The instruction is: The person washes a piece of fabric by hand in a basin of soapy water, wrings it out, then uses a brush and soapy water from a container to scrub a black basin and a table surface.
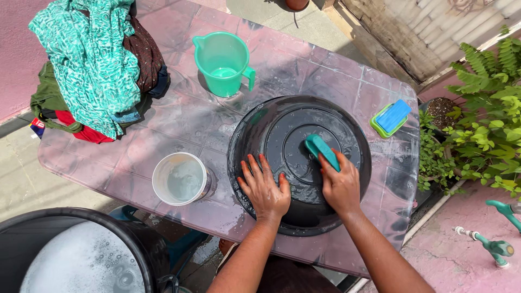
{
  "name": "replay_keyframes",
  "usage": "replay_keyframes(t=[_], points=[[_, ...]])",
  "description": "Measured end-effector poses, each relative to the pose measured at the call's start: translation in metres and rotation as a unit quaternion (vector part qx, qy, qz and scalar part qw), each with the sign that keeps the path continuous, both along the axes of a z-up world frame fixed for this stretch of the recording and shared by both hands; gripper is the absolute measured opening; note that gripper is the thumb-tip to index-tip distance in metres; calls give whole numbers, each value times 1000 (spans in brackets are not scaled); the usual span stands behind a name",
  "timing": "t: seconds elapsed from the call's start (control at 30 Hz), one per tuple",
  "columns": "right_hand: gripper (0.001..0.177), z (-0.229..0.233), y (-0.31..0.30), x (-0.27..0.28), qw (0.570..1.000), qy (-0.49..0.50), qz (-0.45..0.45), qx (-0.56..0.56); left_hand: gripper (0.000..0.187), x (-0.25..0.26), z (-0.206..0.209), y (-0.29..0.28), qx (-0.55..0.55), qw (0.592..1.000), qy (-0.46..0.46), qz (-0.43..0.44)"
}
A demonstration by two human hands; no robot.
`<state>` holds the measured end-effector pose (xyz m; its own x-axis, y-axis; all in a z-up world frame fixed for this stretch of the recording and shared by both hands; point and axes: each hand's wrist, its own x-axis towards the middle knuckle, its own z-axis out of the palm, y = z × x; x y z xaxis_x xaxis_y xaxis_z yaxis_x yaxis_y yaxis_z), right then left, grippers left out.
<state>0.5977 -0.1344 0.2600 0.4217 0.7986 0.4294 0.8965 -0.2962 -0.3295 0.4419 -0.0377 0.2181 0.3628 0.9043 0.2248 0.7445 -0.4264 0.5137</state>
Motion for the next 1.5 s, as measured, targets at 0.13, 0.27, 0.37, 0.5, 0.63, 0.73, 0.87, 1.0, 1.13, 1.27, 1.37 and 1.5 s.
replay_keyframes(t=[0.13, 0.27, 0.37, 0.5, 0.63, 0.73, 0.87, 1.0, 1.13, 1.27, 1.37, 1.5], points=[[43, -2, 67, 58, 998, 23, -45, 49, 77, 0, 3, 0, -42, 999, -10, 9], [45, 10, 146, 35, 993, 33, 114, 24, 65, 0, 4, 0, -47, 999, -11, 6], [45, 31, 179, -3, 955, -18, 262, -140, 64, 1, 6, 1, -48, 999, -15, 3], [44, 43, 196, -49, 877, -80, 381, -281, 65, 0, 10, -1, -61, 998, -26, 7], [52, 32, 234, -30, 867, -83, 348, -347, 63, -2, 8, -1, -75, 997, -18, 4], [52, 17, 256, 32, 919, -21, 224, -323, 64, -1, 5, -2, -56, 998, -41, 4], [49, 1, 226, 139, 958, 69, 85, -265, 65, -2, 2, -2, -49, 998, -38, 7], [52, -12, 118, 210, 957, 232, -45, -170, 64, -4, -4, -1, -40, 998, -53, -12], [53, -41, 2, 184, 873, 472, -115, 42, 63, -8, -14, -1, -21, 998, -53, -8], [54, -75, -78, 93, 880, 408, -144, 194, 62, -12, -21, 1, 6, 998, -67, -19], [54, -101, -108, 33, 873, 372, -191, 249, 62, -17, -23, 4, 8, 996, -75, -39], [55, -135, -137, -1, 853, 362, -250, 279, 55, -27, -34, 10, 14, 995, -82, -64]])
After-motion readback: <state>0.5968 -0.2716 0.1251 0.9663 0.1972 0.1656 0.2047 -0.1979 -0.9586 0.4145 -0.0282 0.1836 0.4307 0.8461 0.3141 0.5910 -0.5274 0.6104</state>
